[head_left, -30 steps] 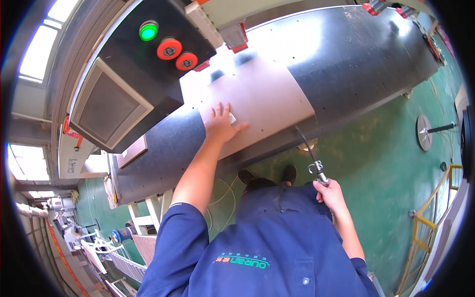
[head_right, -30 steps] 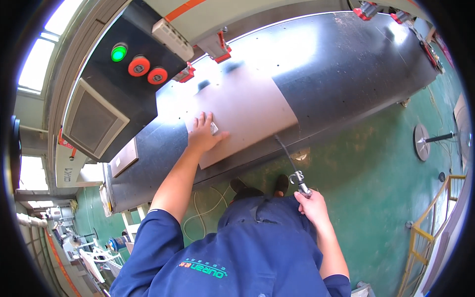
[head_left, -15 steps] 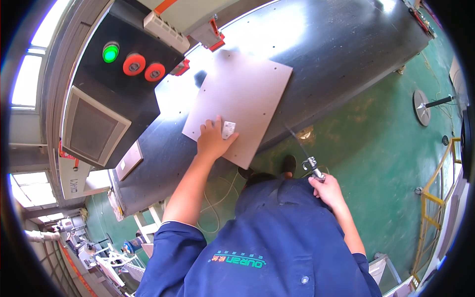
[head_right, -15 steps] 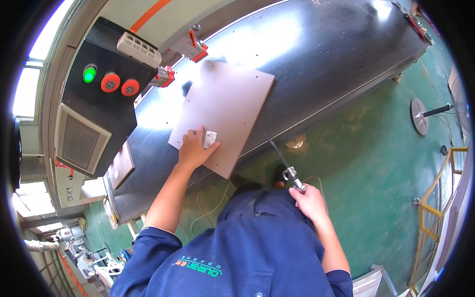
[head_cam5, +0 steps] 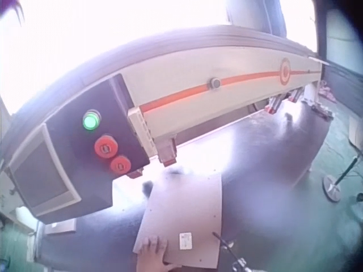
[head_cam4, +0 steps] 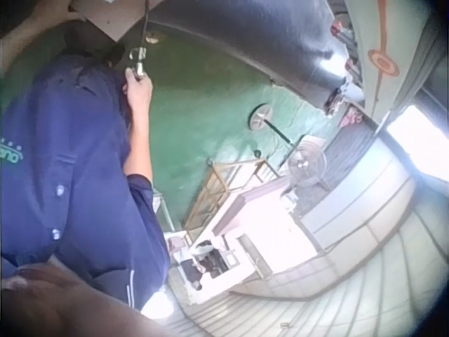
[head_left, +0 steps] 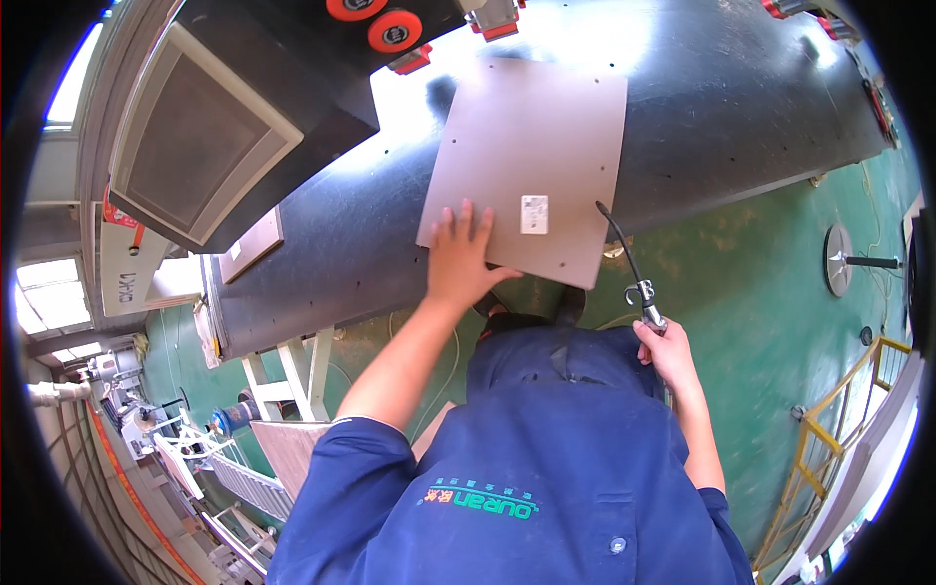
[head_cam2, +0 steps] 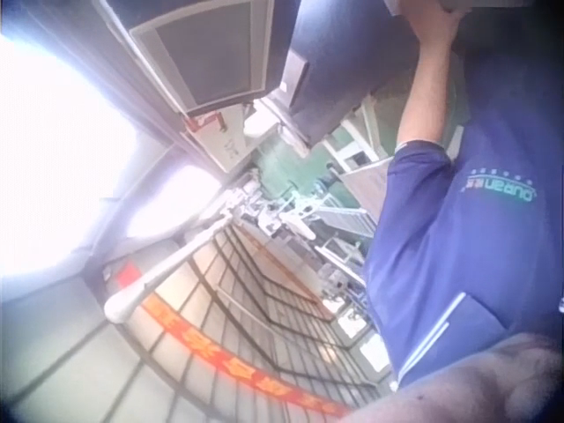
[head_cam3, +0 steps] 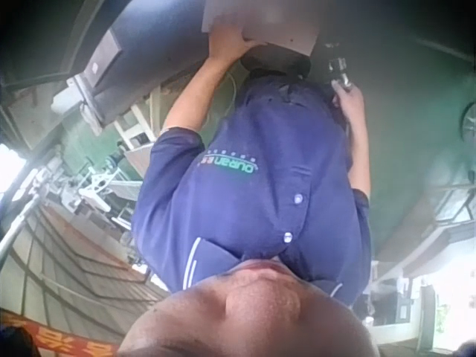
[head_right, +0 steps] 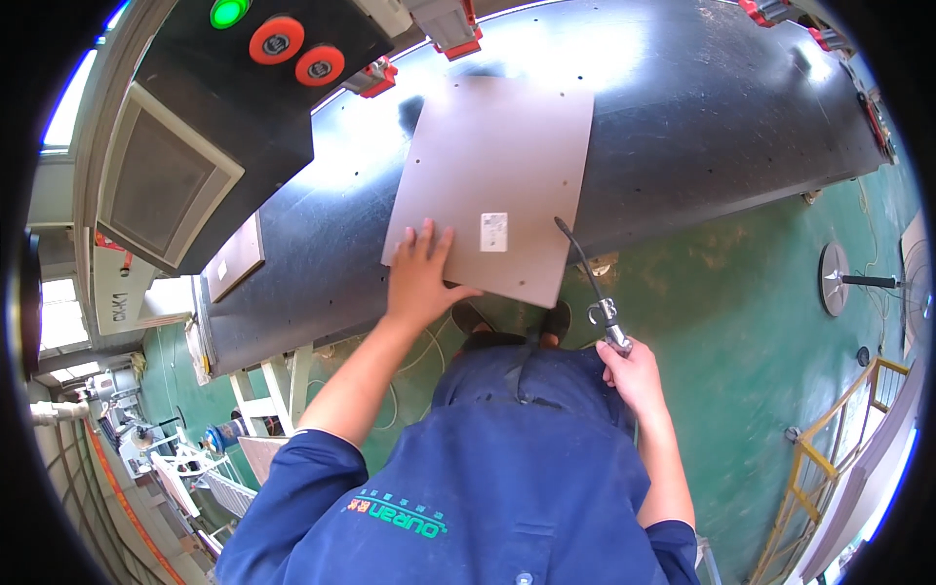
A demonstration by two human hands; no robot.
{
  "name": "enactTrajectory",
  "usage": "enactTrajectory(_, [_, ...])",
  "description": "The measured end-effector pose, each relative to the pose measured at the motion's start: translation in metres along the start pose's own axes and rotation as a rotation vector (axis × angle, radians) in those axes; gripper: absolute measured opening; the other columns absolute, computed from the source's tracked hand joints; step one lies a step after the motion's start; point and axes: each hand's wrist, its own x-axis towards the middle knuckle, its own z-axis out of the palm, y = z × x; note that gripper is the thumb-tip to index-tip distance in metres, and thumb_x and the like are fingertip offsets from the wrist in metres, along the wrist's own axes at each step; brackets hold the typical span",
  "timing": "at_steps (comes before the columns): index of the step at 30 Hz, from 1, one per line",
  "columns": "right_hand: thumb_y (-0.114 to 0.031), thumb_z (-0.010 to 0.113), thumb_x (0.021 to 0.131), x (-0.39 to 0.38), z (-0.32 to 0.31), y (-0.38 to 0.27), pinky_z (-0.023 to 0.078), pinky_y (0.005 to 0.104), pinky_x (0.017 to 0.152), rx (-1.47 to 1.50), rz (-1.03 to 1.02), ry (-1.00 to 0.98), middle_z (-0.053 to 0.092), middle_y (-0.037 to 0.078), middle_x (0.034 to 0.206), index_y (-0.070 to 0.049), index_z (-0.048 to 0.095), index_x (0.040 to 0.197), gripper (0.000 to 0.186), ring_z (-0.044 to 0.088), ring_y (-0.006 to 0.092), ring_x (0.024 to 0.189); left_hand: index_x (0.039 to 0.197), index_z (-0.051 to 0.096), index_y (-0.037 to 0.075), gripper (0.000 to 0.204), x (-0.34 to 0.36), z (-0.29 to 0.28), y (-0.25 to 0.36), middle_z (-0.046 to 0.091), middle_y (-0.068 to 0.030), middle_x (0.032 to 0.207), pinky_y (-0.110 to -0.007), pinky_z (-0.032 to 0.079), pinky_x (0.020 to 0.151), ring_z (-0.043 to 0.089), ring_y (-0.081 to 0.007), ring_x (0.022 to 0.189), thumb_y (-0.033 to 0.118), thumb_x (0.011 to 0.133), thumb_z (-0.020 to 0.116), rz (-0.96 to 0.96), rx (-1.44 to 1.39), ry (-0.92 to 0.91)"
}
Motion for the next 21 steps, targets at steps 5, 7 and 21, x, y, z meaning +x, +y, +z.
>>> enactTrajectory(5, [-0.019,0.062,0.089,0.001,0.004,-0.009,0.041,0.0227,0.046,0.053,-0.015,0.018,0.055,0.001,0.056,-0.003,0.057,0.077,0.021,0.052,0.008,0.048,0.128,0.054,0.012,0.06,-0.002,0.005,0.009,0.047,-0.008,0.138,-0.043,0.041,0.098,0.045,-0.0338,0.122,0.037,0.076,0.071,0.051,-0.067,0.058])
enactTrajectory(7, [-0.019,0.063,0.089,0.007,0.004,-0.007,0.041,0.0223,0.046,0.058,-0.029,0.0,0.055,0.001,0.056,-0.003,0.057,0.078,0.02,0.052,0.0079,0.048,0.124,0.056,0.011,0.052,-0.003,0.003,-0.013,0.049,-0.0071,0.136,-0.041,0.043,0.096,0.048,-0.0317,0.12,0.031,0.078,0.069,0.128,-0.15,0.056])
enactTrajectory(21, [-0.018,0.062,0.088,0.01,0.004,-0.012,0.043,0.0238,0.047,0.09,-0.047,0.144,0.055,0.003,0.056,-0.003,0.055,0.074,0.022,0.053,0.01,0.049,0.123,0.053,0.006,0.044,0.013,0.022,-0.025,0.057,-0.0129,0.122,-0.039,0.043,0.095,0.054,-0.0301,0.109,0.018,0.082,0.063,-0.063,-0.279,0.504])
